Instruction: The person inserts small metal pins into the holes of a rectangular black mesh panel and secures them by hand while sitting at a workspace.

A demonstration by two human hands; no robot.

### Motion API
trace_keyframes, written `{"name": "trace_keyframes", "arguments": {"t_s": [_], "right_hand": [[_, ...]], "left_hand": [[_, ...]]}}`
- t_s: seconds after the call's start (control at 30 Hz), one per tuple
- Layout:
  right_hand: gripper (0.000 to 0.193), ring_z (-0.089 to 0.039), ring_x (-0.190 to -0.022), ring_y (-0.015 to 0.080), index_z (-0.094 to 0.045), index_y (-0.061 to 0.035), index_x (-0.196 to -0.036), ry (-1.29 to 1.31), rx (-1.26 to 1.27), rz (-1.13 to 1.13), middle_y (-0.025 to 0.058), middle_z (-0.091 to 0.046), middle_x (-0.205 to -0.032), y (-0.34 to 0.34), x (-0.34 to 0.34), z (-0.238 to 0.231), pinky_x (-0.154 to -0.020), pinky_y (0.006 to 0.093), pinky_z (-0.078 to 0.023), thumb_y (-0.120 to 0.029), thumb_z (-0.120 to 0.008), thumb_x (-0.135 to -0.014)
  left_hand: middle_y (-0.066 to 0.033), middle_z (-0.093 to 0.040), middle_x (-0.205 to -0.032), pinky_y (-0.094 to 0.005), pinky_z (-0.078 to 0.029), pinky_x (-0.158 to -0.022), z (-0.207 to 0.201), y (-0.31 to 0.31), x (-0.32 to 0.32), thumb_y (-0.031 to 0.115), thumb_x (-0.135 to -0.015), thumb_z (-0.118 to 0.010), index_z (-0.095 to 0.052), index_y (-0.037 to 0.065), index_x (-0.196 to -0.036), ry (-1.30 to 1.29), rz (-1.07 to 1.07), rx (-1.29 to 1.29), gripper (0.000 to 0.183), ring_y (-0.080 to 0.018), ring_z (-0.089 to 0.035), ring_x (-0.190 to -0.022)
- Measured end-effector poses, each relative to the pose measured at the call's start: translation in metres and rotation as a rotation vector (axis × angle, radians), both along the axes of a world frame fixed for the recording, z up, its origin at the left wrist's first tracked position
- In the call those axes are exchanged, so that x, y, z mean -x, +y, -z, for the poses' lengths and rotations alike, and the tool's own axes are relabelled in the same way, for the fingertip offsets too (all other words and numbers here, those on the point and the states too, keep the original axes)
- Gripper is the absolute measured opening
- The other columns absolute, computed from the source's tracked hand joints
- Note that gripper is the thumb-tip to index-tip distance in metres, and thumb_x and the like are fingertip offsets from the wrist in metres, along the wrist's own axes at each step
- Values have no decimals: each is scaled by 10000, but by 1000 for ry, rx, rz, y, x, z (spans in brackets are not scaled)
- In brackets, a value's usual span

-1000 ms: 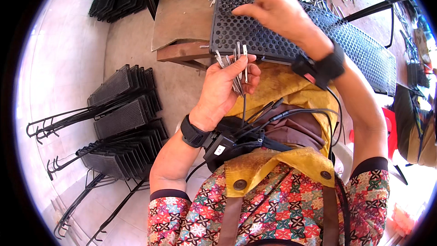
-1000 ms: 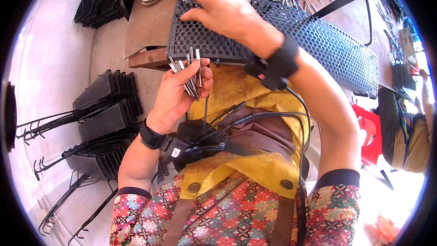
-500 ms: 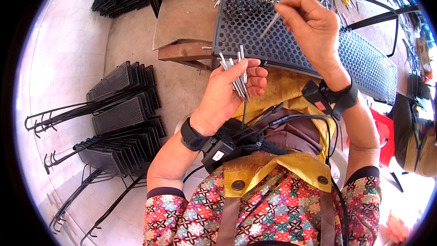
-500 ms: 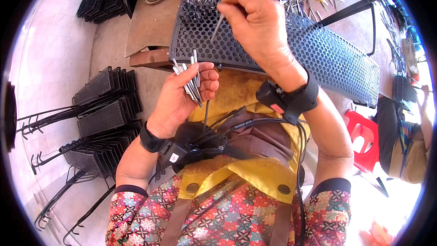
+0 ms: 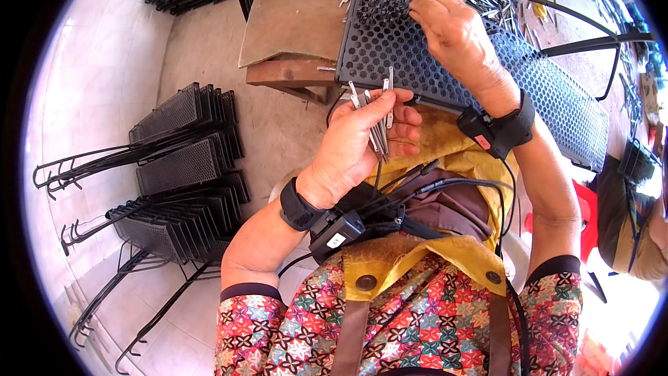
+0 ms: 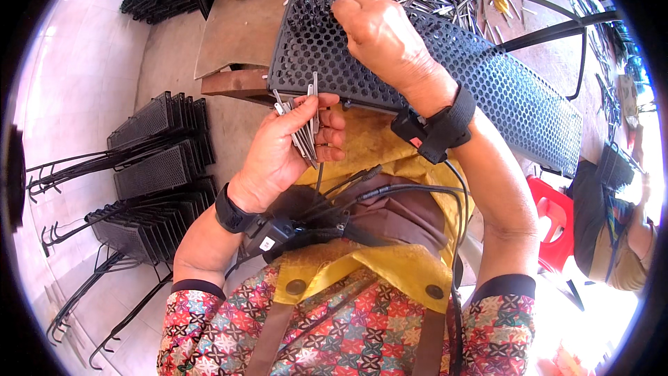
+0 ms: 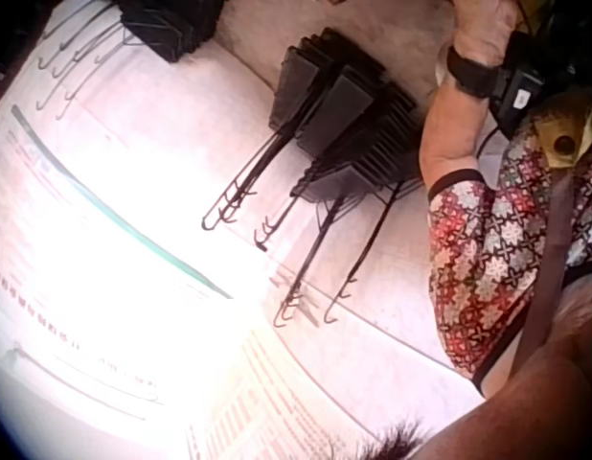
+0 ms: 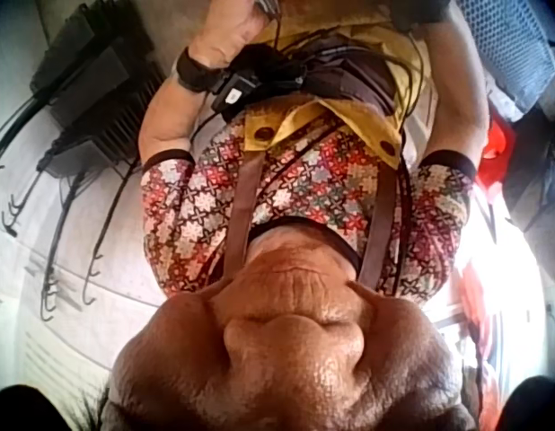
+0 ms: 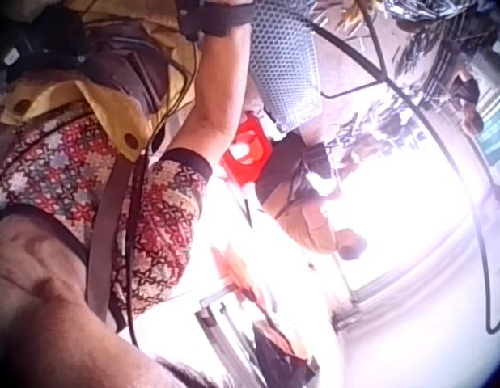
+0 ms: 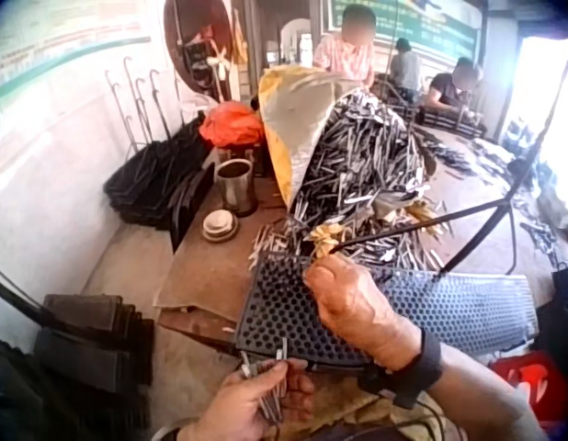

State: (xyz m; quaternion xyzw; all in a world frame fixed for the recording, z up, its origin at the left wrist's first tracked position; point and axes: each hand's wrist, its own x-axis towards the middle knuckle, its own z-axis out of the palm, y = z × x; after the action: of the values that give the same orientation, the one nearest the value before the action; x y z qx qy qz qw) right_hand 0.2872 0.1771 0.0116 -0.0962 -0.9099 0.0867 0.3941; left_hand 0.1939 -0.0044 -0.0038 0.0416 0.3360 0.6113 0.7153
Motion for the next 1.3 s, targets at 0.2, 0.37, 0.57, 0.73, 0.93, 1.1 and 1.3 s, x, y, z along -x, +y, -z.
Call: {"name": "trace_keyframes", "arguments": {"t_s": [0.2,0.37,0.57,0.73,0.93,1.1,1.3], "right_hand": [[156,-568,-715,362,-543,0,-762,-40,43,-66,154,-549,-714,-3,1,-4,-602,414,-469,65,-520,-622],[89,-551,-672,408,-506,11,-730,-144,120,-3,191,-554,-670,1,11,-12,-580,445,-456,17,-552,-655],[159,-598,-591,307,-570,29,-814,-27,418,70,173,-593,-650,-30,0,-16,-535,361,-470,-84,-643,-729],[146,-554,-560,85,-625,32,-853,-130,1157,-6,55,-611,-632,-57,-20,-19,-515,235,-448,-71,-653,-755],[74,-519,-555,36,-645,-3,-819,50,1103,136,-1,-598,-632,-55,-24,-28,-497,198,-420,-51,-644,-762],[78,-592,-590,154,-628,-15,-813,304,402,189,82,-621,-707,-25,-10,-22,-549,239,-464,-16,-664,-744],[104,-598,-667,272,-599,-2,-818,297,55,62,110,-607,-758,-12,3,-7,-588,296,-488,31,-645,-731]], "left_hand": [[-127,-606,-862,-342,-539,-593,-1,-1,0,251,-919,-489,-518,-7,-1078,-4,60,-25,304,-209,-620,-710],[-117,-608,-866,-328,-535,-591,1,0,-1,256,-926,-470,-510,0,-1109,11,95,-24,317,-194,-619,-701],[-109,-611,-856,-313,-520,-572,-1,-1,1,257,-926,-468,-516,-3,-1106,21,82,-39,320,-188,-613,-686],[-105,-612,-848,-308,-512,-568,-5,-1,0,264,-925,-472,-525,-4,-1086,36,116,-71,317,-191,-613,-691],[-110,-613,-869,-318,-524,-603,1,-3,3,251,-925,-472,-528,-6,-1075,45,79,-25,303,-199,-619,-720],[-154,-605,-909,-353,-542,-643,1,-2,-1,209,-921,-474,-529,-26,-1035,-12,-79,39,267,-232,-621,-759],[-133,-612,-927,-342,-535,-678,3,-1,-1,217,-925,-466,-543,-13,-1045,25,-74,30,270,-217,-620,-794]]}}
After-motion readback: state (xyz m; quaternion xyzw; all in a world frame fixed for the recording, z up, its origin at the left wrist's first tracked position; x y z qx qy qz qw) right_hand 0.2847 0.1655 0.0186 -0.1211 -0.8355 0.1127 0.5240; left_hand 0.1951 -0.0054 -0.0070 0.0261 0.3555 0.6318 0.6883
